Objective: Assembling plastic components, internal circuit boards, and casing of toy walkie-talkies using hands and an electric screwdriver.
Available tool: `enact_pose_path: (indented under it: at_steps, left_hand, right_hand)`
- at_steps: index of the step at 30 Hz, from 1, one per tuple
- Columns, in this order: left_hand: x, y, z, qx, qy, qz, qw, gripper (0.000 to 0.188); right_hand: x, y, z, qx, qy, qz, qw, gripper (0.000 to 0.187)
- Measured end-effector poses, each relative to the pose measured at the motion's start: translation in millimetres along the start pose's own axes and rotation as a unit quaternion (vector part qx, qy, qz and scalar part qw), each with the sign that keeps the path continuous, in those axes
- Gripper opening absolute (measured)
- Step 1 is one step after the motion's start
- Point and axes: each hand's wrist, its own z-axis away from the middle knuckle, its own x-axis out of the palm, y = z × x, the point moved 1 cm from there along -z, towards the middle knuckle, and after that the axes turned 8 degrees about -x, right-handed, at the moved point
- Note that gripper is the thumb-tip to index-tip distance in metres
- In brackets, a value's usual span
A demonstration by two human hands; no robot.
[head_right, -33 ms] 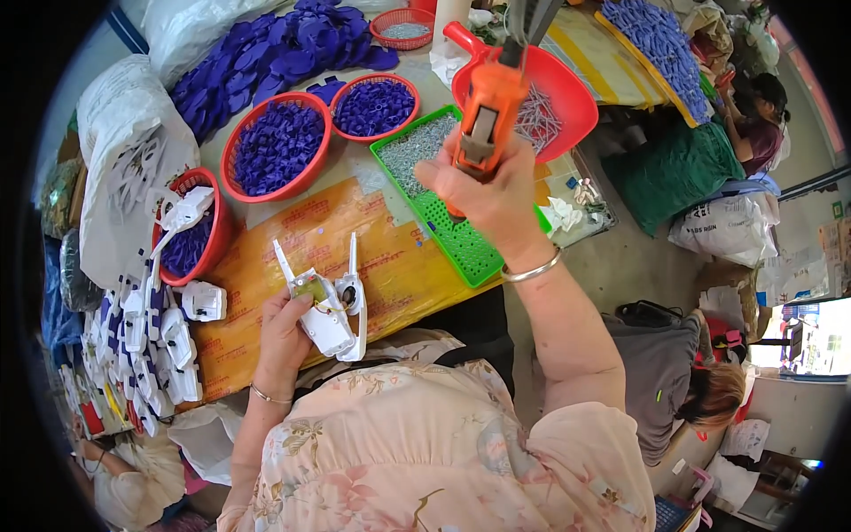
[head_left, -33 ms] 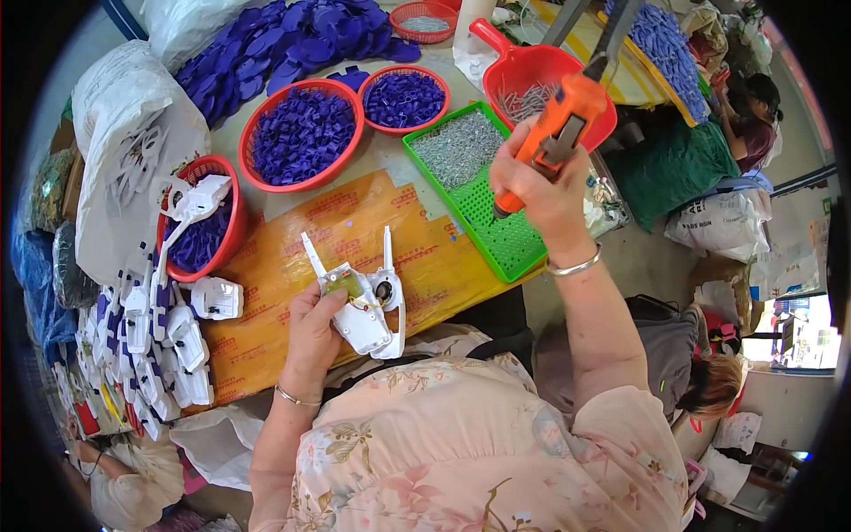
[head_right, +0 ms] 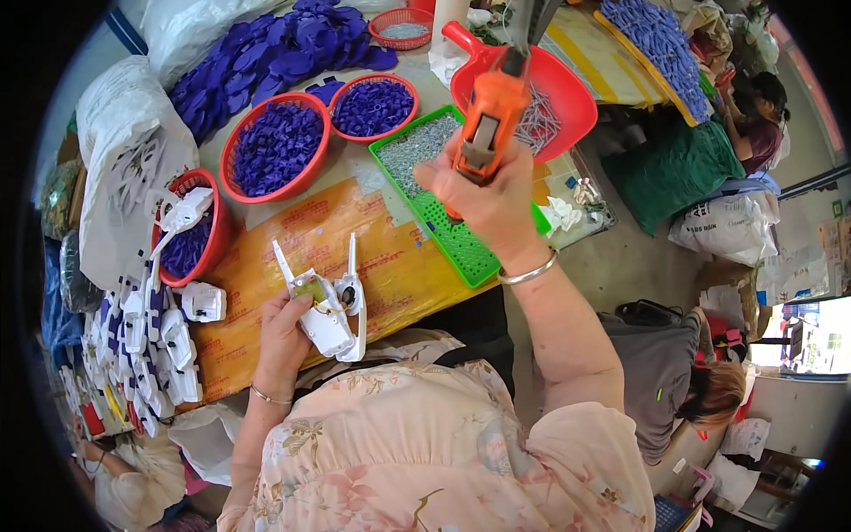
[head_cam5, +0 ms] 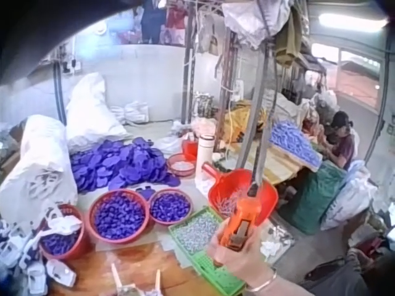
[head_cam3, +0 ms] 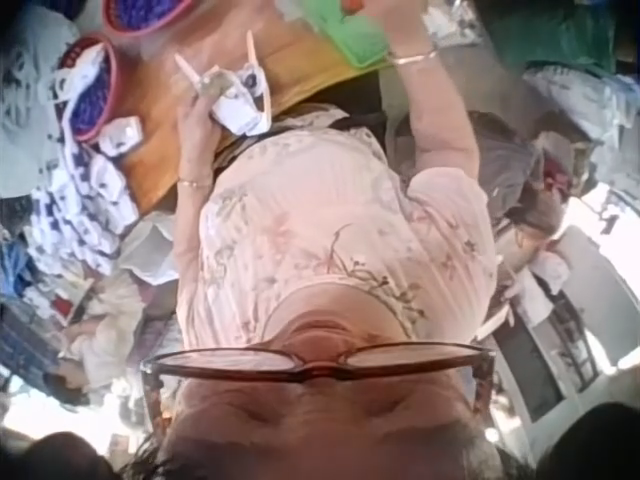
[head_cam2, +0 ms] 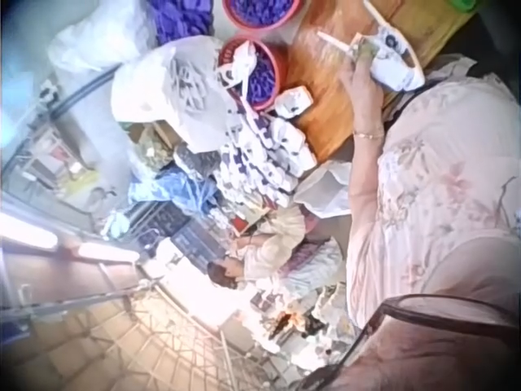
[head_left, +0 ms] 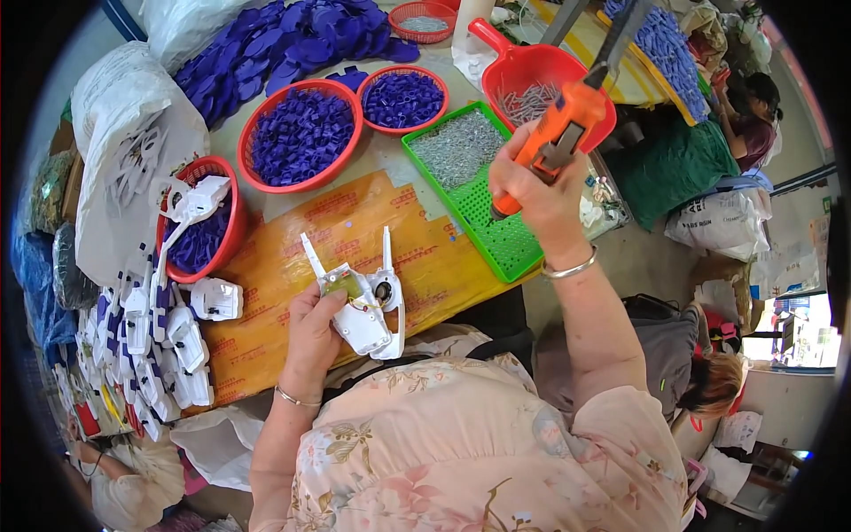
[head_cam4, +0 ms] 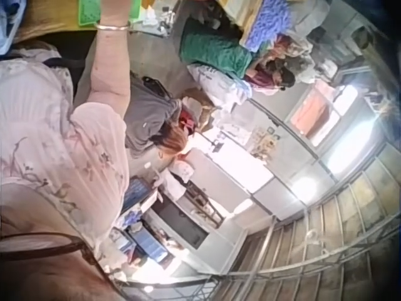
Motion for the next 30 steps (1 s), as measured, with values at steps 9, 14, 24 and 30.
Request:
enact_pose_path:
  at_steps: [9, 14, 24, 30]
  left_hand:
    - [3, 3, 2, 0.009, -0.002, 0.017, 1.000, 0.025]
    - [4, 3, 3, 0.010, 0.003, 0.013, 1.000, 0.024]
    - [4, 2, 4, 0.009, 0.003, 0.007, 1.000, 0.024]
    - [5, 3, 3, 0.008, 0.006, 0.006, 1.000, 0.024]
  right_hand:
    - [5, 13, 7, -0.030, 0.046, 0.002, 0.998, 0.017]
    - [4, 14, 8, -0.031, 0.048, 0.004, 0.998, 0.018]
    - [2, 16, 13, -0.059, 0.025, 0.051, 0.997, 0.016]
    - [2, 15, 16, -0.047, 0.036, 0.057, 0.997, 0.018]
